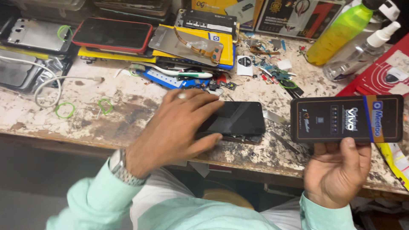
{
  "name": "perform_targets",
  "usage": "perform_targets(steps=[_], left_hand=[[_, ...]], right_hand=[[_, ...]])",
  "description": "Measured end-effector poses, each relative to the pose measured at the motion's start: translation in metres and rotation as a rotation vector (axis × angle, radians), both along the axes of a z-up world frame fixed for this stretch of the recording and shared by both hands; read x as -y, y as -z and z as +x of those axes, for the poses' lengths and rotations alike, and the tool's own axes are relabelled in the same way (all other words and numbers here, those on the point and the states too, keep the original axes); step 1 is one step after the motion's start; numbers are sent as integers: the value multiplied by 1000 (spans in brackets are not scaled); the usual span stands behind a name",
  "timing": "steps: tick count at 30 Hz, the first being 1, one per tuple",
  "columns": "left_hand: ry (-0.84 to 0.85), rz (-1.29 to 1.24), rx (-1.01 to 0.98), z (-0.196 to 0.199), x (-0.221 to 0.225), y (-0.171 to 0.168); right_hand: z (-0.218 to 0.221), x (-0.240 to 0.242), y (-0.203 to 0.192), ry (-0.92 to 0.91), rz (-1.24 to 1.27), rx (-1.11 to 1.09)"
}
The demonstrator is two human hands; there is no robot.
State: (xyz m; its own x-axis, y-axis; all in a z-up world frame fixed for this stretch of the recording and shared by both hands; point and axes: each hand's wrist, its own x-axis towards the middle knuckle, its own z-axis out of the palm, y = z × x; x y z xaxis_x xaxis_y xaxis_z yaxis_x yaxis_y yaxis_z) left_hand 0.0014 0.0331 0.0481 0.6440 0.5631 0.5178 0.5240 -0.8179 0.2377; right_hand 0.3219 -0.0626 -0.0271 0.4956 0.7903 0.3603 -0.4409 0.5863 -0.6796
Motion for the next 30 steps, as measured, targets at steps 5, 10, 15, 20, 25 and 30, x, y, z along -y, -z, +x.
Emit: perform_targets(steps=[5, 10, 15, 20, 25, 30], left_hand=[[100, -67, -281, 21, -24, -14], [117, -239, -355, 26, -33, -21], [154, -228, -200, 22, -33, -20], [147, -307, -98, 21, -29, -27], [106, -537, 33, 14, -34, -28], [155, -830, 339, 8, -46, -18]], right_hand=[[-1, 2, 0, -4, 10, -11], [-1, 2, 3, 7, 7, -5], [-2, 0, 1, -13, 10, -30], [-6, -2, -2, 45, -23, -62], [-3, -3, 5, 55, -20, -98], [-1, -3, 10, 45, -9, -106]])
